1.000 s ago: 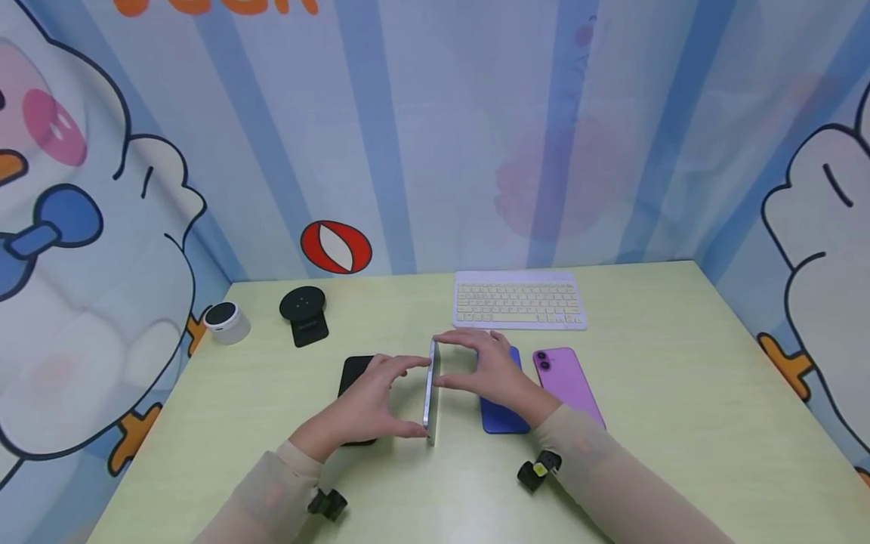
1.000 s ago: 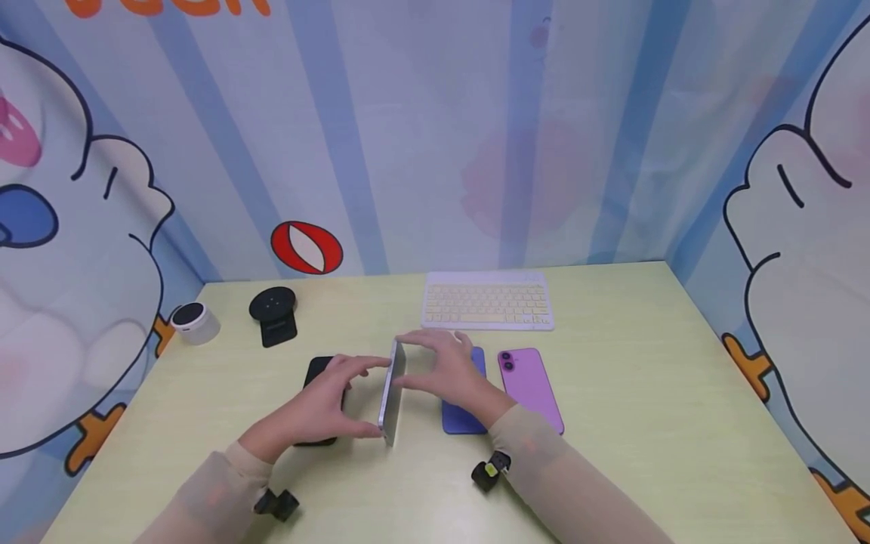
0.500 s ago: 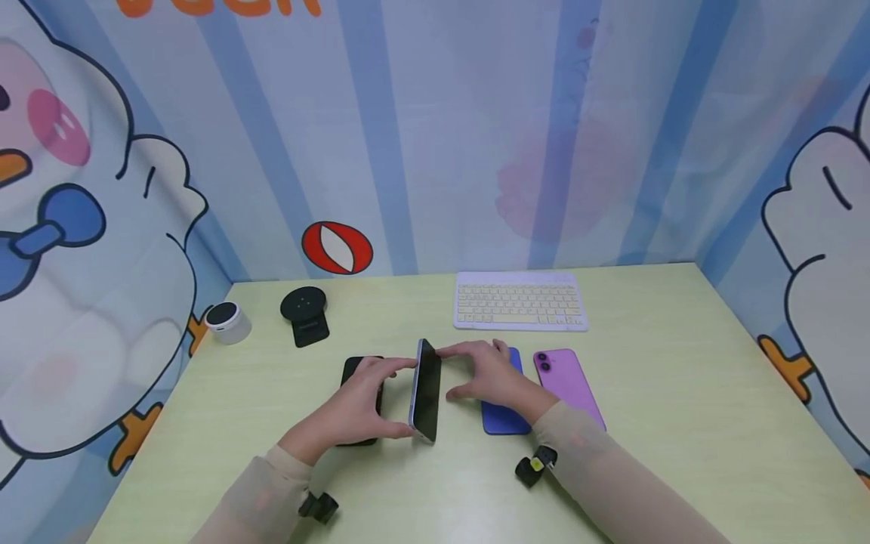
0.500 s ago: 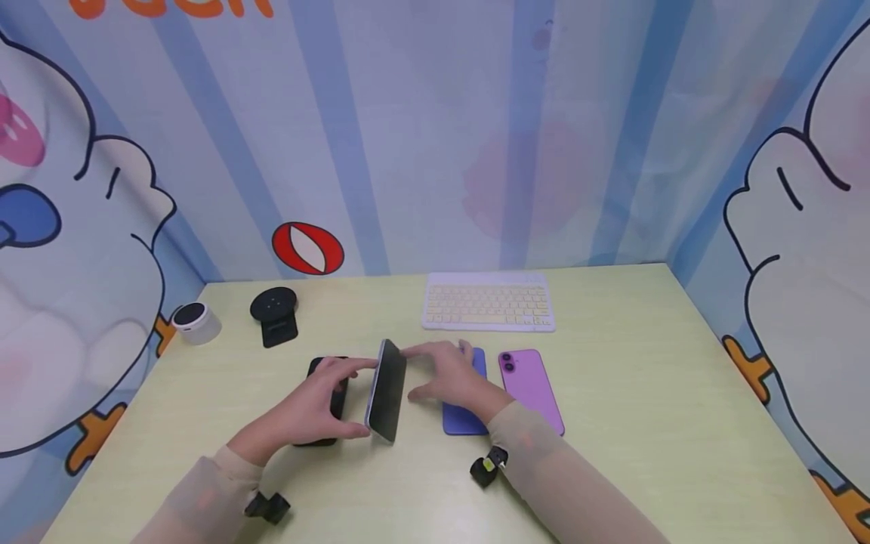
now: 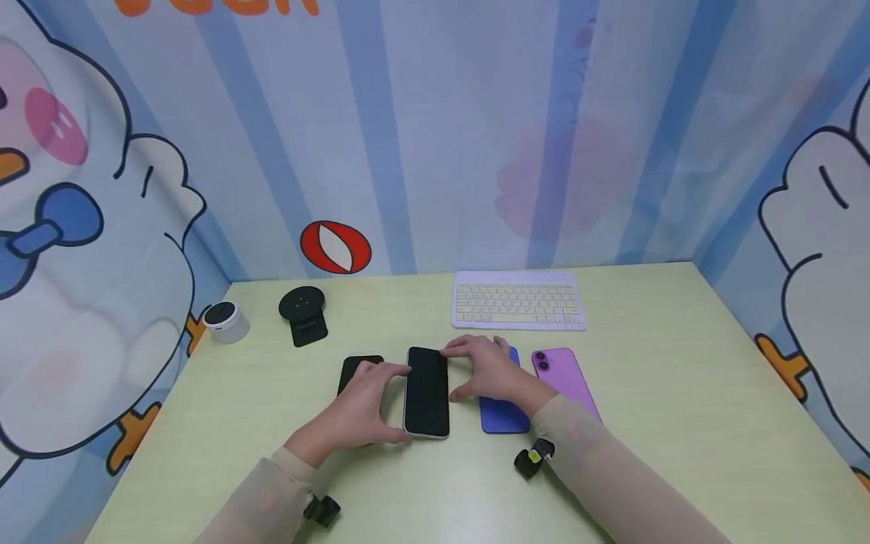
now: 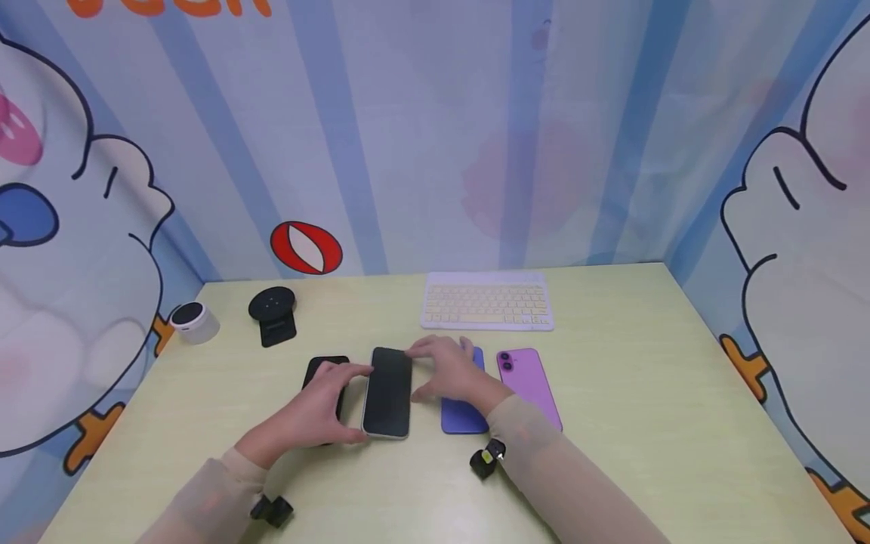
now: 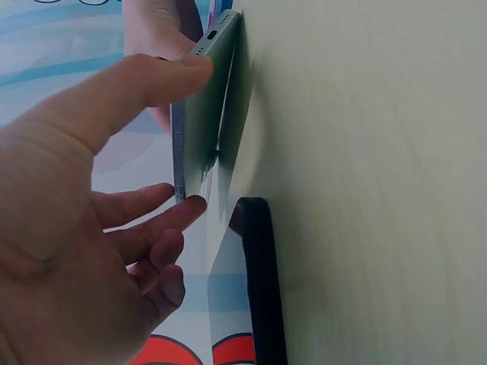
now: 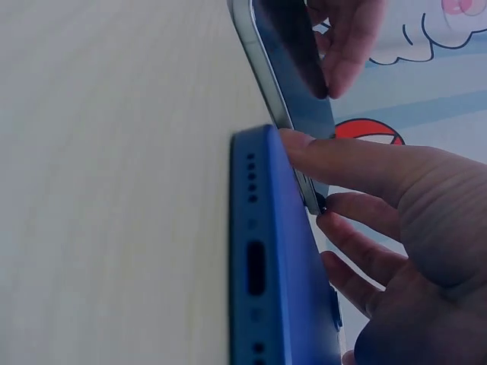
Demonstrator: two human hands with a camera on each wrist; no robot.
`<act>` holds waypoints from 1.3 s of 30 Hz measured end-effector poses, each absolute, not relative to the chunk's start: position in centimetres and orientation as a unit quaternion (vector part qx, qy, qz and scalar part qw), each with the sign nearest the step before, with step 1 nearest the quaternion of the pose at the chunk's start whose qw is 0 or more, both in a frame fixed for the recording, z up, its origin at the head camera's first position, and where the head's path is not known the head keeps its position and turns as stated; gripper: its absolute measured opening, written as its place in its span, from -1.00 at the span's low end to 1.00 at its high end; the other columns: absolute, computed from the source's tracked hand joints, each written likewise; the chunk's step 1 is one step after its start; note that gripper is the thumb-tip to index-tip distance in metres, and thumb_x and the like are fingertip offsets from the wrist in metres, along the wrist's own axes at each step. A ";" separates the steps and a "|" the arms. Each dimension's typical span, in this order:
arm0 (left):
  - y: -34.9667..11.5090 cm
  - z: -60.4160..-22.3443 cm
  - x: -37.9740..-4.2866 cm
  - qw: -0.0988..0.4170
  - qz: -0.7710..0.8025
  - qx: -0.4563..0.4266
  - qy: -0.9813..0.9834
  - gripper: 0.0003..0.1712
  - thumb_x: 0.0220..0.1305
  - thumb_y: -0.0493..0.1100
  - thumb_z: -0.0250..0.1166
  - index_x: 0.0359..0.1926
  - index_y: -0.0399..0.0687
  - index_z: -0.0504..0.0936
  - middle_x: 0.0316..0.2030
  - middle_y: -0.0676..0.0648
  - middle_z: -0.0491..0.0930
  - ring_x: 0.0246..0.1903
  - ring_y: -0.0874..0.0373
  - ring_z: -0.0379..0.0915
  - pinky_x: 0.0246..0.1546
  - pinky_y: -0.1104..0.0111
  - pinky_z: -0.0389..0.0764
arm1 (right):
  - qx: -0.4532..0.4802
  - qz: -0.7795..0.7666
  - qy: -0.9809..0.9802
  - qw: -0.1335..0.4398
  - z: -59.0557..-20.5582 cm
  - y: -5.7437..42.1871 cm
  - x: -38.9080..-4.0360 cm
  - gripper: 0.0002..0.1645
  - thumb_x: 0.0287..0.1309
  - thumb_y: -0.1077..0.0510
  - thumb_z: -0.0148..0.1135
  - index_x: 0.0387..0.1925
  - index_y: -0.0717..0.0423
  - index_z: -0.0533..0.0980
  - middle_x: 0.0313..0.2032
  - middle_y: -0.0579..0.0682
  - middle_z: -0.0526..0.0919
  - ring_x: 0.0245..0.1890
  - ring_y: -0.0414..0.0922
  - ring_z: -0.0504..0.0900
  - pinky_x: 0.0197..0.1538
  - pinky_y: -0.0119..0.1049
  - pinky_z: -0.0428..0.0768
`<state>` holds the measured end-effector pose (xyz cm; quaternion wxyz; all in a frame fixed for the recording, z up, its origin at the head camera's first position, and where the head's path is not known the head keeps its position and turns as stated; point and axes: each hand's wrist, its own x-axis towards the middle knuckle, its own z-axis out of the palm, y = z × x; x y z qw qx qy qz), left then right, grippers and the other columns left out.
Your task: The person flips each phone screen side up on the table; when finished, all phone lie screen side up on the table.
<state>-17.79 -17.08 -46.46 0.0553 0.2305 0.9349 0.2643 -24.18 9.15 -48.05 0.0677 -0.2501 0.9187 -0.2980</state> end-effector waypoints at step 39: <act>-13.9 -45.7 -18.1 0.062 0.217 0.221 0.949 -0.15 -0.02 0.16 0.65 0.31 0.05 0.61 0.28 -0.03 0.53 0.25 0.01 0.32 0.24 0.08 0.52 | -0.250 -0.275 0.928 0.007 -47.3 13.9 -22.9 -0.38 0.12 -0.05 0.54 0.23 -0.08 0.64 0.25 -0.04 0.62 0.40 0.08 0.42 0.42 0.48 -0.15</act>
